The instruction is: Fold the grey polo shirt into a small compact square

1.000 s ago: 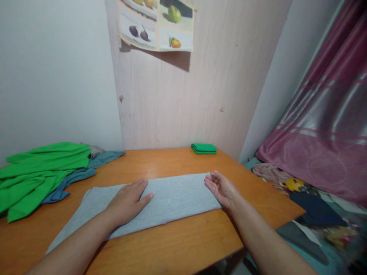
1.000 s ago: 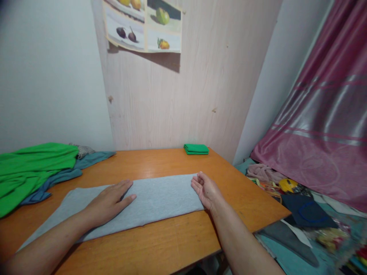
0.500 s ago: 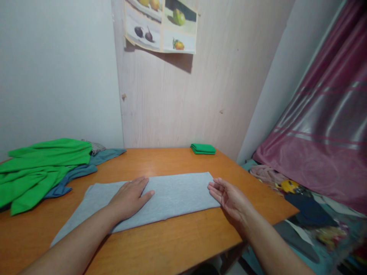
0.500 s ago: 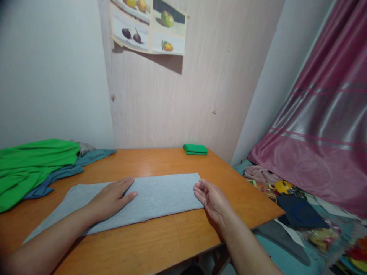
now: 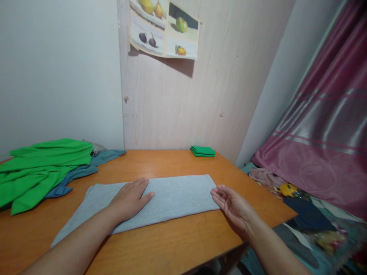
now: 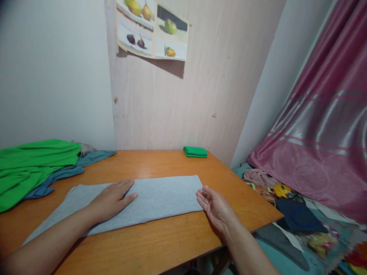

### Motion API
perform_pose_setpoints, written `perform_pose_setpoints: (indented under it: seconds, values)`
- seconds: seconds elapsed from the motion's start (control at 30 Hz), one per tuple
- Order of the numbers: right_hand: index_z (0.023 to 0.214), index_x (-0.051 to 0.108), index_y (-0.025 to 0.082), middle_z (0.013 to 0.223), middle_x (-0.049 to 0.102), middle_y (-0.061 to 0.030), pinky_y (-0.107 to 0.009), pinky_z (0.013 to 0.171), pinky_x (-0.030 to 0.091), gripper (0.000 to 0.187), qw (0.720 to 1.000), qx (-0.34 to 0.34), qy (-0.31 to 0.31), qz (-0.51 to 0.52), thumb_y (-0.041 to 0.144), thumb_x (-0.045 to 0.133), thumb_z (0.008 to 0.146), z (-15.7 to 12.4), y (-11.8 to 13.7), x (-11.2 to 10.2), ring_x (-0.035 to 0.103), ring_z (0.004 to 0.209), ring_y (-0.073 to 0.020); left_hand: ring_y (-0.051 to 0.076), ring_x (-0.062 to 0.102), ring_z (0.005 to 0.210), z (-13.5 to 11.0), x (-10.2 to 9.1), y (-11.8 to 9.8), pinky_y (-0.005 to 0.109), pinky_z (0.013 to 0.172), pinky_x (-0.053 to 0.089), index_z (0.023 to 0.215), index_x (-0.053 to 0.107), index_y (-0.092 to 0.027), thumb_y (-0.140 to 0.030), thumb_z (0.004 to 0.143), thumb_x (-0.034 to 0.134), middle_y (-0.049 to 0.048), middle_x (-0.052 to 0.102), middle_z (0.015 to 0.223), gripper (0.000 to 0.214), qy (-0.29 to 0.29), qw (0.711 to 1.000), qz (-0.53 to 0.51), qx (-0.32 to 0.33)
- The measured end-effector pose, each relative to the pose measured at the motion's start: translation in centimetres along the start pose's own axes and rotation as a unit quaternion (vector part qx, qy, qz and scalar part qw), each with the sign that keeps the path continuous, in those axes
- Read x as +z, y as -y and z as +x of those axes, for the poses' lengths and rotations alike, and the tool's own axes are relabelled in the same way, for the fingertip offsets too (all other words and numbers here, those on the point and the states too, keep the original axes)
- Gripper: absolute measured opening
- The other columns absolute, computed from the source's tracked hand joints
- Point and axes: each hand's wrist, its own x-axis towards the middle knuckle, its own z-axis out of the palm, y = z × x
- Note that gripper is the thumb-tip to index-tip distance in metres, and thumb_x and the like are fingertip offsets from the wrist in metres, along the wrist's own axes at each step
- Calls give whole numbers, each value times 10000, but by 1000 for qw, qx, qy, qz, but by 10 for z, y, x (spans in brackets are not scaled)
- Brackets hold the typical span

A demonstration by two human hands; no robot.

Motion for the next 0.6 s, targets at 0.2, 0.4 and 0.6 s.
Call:
perform_pose_setpoints:
  seconds: [0.2, 0.4, 0.6]
  values:
    - [964, 645, 213, 1092, 702, -61, -314, 1006, 513, 114, 986, -109, -38, -120, 287, 589, 897, 20, -2, 1, 660, 1063, -165, 305, 366, 1417, 0, 2, 1, 466, 1165, 263, 1446, 479, -138, -656, 911, 353, 146, 406, 1527, 756, -1, 1000, 3, -1]
    - [1229, 634, 180, 1504, 460, -114, -424, 1222, 112, 471, 839, -252, 57, -478, 461, 639, 852, 42, -21, 20, 293, 1457, -239, 311, 374, 1412, -1, 0, -1, 461, 1160, 273, 1437, 487, -122, -656, 913, 356, 161, 417, 1519, 759, -1, 1000, 0, -1]
    - [1374, 527, 212, 1602, 259, -120, -544, 1164, -129, 632, 733, -190, 93, -647, 570, 595, 858, 49, -29, 13, 139, 1503, -255, 305, 354, 1424, -2, -1, -4, 465, 1162, 261, 1433, 490, -159, -653, 911, 376, 146, 412, 1523, 728, 1, 1000, -16, -4]
